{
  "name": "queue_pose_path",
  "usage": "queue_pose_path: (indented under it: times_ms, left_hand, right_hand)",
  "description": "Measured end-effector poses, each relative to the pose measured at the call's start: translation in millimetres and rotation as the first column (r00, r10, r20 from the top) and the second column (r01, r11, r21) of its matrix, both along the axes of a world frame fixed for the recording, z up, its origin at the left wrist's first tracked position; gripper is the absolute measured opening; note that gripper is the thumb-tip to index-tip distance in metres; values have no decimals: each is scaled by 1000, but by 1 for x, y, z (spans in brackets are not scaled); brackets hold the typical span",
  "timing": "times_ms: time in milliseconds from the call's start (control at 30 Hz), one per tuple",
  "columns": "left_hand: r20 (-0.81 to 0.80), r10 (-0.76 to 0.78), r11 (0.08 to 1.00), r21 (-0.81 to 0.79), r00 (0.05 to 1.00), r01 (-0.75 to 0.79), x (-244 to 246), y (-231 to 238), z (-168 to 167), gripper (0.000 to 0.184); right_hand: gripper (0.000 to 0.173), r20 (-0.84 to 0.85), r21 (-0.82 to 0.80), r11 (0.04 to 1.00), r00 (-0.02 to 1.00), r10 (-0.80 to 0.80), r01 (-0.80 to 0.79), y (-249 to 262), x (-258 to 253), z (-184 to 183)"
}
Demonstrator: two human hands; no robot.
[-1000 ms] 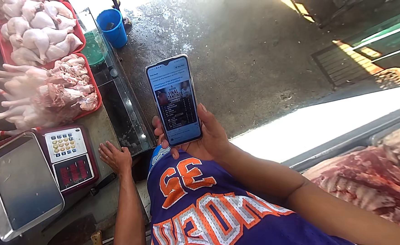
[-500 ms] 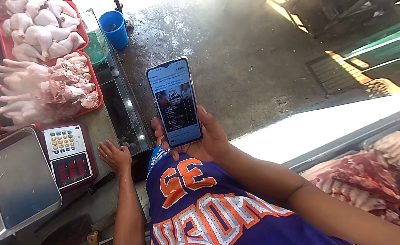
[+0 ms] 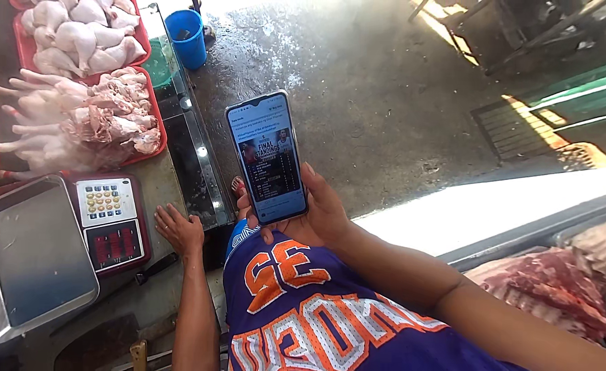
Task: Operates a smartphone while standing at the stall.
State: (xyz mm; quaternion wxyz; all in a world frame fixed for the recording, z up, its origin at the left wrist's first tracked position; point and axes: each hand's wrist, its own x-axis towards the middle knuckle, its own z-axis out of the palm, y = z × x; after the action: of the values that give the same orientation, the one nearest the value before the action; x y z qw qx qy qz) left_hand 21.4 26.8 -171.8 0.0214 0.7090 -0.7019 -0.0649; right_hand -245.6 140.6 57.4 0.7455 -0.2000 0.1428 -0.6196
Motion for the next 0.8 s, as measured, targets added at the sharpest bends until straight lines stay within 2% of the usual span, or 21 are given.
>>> queue_pose_path:
  times_ms: [633,667,733,800]
  left_hand:
    - [0,4,1000,7,1000,-4,0,-3,1,75]
    - [-42,6,1000,15,999,-6,1,-4,3,74]
    - [-249,33,999,45,968,-22,-4,-7,23,69]
    - [-513,57,996,85,857,-16,-20,-7,67,65]
  right_hand:
    - [68,54,14,999,998,-36,35,1,-10,-5]
    - [67,58,9,999,998,-37,36,1,-11,-5]
    - [66,56,0,999,997,-43,43,3,-13,-5]
    - [66,53,-3,999,997,-54,54,6,-16,-4]
